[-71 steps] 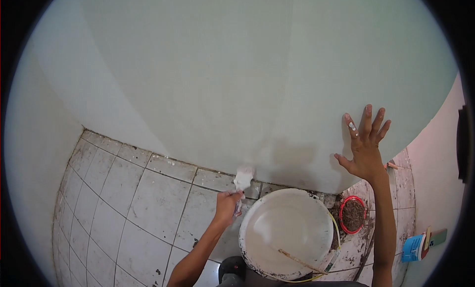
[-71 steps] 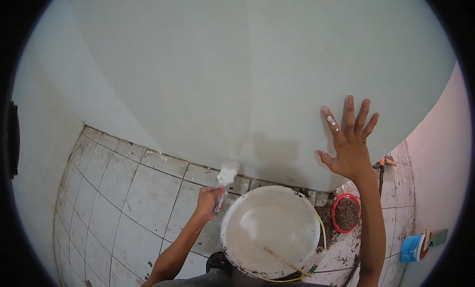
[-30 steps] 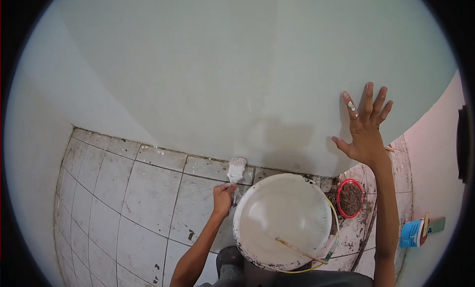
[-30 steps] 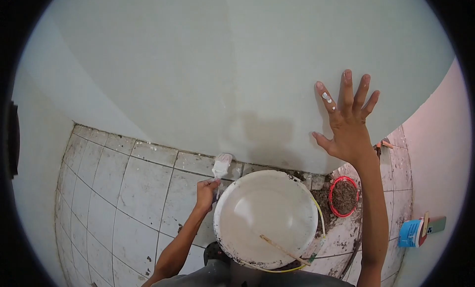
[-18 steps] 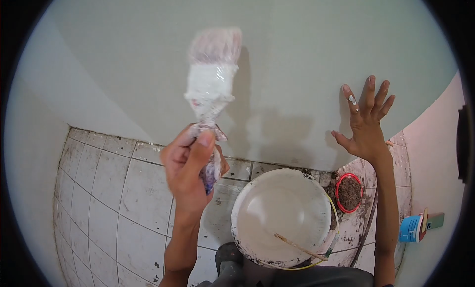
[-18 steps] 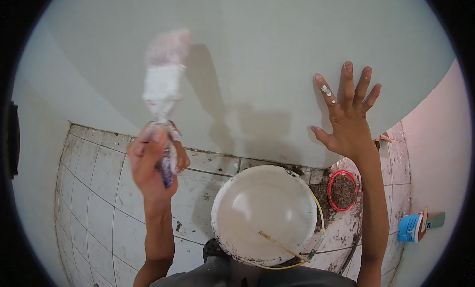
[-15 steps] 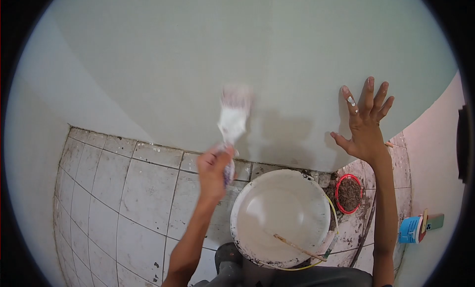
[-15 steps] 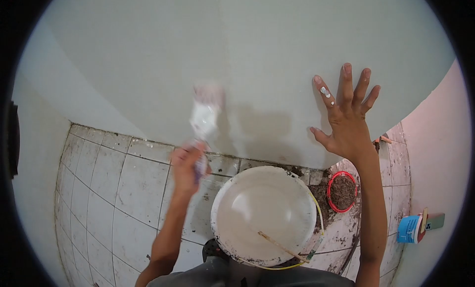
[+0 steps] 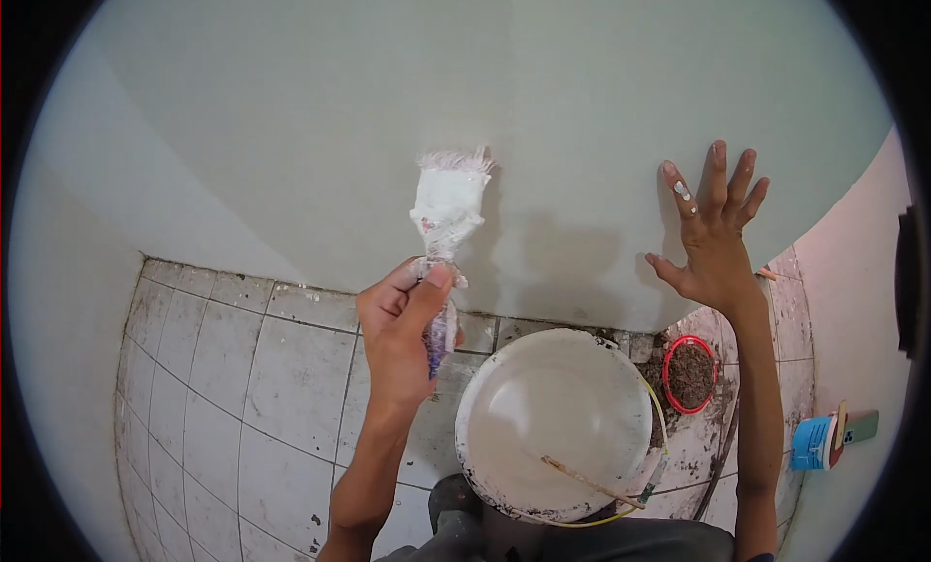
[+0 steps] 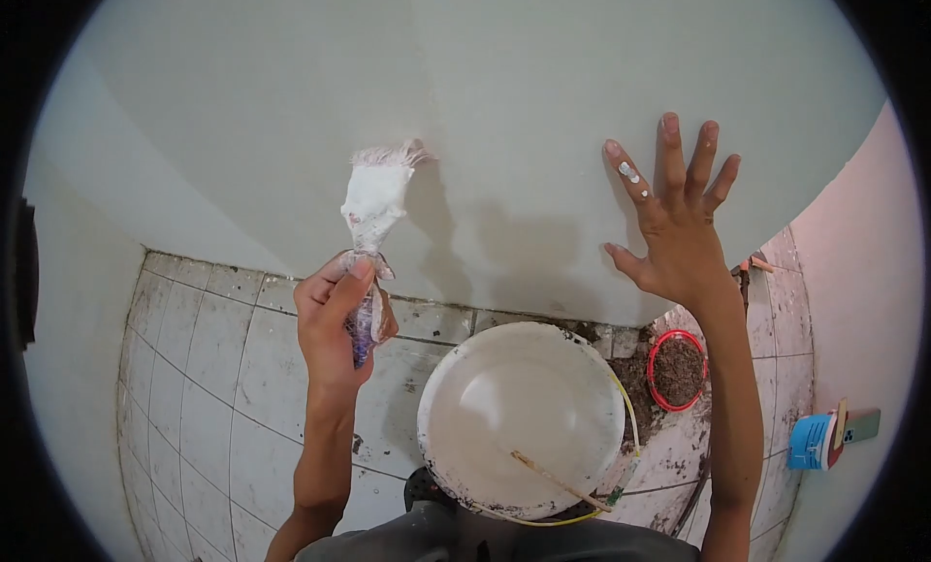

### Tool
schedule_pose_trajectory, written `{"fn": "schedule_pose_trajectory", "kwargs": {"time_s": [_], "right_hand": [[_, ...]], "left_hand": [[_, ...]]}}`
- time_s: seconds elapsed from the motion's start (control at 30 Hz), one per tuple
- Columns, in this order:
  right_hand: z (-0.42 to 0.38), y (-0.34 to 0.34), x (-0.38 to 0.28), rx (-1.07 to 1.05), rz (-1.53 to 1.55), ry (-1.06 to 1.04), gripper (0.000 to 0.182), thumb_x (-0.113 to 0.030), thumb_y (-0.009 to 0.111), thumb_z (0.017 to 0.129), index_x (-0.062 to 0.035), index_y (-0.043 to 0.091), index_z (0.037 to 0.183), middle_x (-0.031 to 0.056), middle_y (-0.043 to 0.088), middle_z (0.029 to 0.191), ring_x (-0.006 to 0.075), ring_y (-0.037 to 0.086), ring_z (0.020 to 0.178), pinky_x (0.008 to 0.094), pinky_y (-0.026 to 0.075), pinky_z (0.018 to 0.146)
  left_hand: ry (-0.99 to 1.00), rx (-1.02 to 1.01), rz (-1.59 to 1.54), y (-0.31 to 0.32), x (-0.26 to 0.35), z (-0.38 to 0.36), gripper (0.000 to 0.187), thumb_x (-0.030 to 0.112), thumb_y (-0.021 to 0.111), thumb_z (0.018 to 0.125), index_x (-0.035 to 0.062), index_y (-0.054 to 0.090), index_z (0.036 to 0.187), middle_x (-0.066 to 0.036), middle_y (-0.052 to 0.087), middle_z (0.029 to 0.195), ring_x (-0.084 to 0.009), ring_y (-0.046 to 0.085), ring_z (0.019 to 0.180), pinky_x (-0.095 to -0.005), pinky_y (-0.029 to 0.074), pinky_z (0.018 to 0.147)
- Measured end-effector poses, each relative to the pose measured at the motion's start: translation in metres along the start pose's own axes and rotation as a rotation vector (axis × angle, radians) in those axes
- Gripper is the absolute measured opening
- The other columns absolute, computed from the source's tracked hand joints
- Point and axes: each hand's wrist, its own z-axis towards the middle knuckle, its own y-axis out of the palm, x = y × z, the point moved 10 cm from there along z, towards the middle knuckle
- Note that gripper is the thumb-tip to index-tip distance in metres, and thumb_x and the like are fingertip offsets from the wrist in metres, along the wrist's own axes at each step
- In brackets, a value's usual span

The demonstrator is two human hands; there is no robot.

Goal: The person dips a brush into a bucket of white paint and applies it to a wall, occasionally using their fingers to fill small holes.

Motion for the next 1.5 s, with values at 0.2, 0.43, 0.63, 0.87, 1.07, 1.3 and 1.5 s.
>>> {"fn": "schedule_pose_trajectory", "kwargs": {"time_s": [0.2, 0.43, 0.63, 0.87, 1.07, 1.3, 1.5], "right_hand": [[0.000, -0.010, -0.005, 0.006, 0.008, -0.005, 0.086, -0.042, 0.069, 0.075, -0.0209, 0.035, 0.151, 0.0198, 0.006, 0.162, 0.0471, -0.010, 0.147, 0.0639, -0.009, 0.113], [-0.171, 0.008, 0.007, -0.432, 0.554, 0.734, 0.048, -0.028, 0.064, 0.090, -0.0014, 0.054, 0.128, 0.0198, 0.059, 0.122, 0.0309, 0.056, 0.113, 0.0437, 0.039, 0.101], [-0.336, 0.052, -0.067, -0.624, 1.529, 1.593, 0.055, -0.051, 0.040, 0.101, -0.0020, 0.063, 0.106, 0.0072, 0.067, 0.087, 0.0161, 0.062, 0.078, 0.0310, 0.049, 0.077], [-0.352, 0.033, -0.101, -0.529, 1.701, 1.665, 0.056, -0.053, 0.036, 0.102, -0.0038, 0.060, 0.111, 0.0077, 0.065, 0.087, 0.0190, 0.064, 0.074, 0.0324, 0.052, 0.076], [-0.360, 0.044, -0.099, -0.520, 1.655, 1.681, 0.054, -0.053, 0.039, 0.101, -0.0034, 0.061, 0.101, 0.0065, 0.065, 0.079, 0.0168, 0.063, 0.069, 0.0321, 0.053, 0.069], [-0.374, 0.044, -0.095, -0.450, 1.634, 1.685, 0.048, -0.052, 0.043, 0.100, -0.0077, 0.062, 0.095, 0.0020, 0.061, 0.071, 0.0137, 0.059, 0.063, 0.0281, 0.047, 0.064], [-0.384, 0.024, -0.079, -0.371, 1.507, 1.747, 0.053, -0.051, 0.040, 0.101, -0.0040, 0.063, 0.091, 0.0039, 0.061, 0.069, 0.0134, 0.057, 0.062, 0.0272, 0.045, 0.060]], "left_hand": [[-0.390, 0.169, 0.136, -0.074, -0.165, -0.028, 0.020, 0.015, 0.065, 0.091, -0.0019, 0.069, 0.082, 0.001, 0.052, 0.056, -0.0069, 0.043, 0.039, -0.0256, 0.037, 0.036], [-0.347, 0.144, 0.195, -0.047, -0.115, -0.014, 0.021, 0.016, 0.064, 0.091, -0.0015, 0.069, 0.081, 0.002, 0.052, 0.054, -0.0065, 0.043, 0.039, -0.0255, 0.036, 0.036], [0.008, 0.006, -0.002, 0.008, 0.011, -0.002, 0.023, 0.019, 0.065, 0.092, -0.0033, 0.068, 0.086, 0.002, 0.052, 0.055, -0.0055, 0.042, 0.040, -0.0239, 0.036, 0.038], [-0.361, 0.171, 0.235, -0.099, -0.188, -0.027, 0.020, 0.020, 0.066, 0.091, 0.0018, 0.069, 0.085, 0.004, 0.050, 0.056, -0.0051, 0.041, 0.041, -0.0236, 0.037, 0.038], [-0.324, 0.192, 0.179, -0.098, -0.117, -0.054, 0.019, 0.020, 0.066, 0.090, 0.0029, 0.070, 0.082, 0.005, 0.049, 0.055, -0.0046, 0.039, 0.040, -0.0239, 0.032, 0.037], [-0.390, -0.082, 0.635, -0.051, 0.014, -0.077, 0.019, 0.015, 0.065, 0.091, -0.0005, 0.067, 0.080, 0.007, 0.046, 0.056, -0.0013, 0.035, 0.046, -0.0232, 0.025, 0.043], [-0.750, -0.702, 0.997, 0.040, -0.024, -0.113, 0.027, 0.015, 0.063, 0.090, -0.0041, 0.059, 0.071, -0.001, 0.044, 0.053, -0.0074, 0.036, 0.049, -0.0279, 0.029, 0.046]]}}
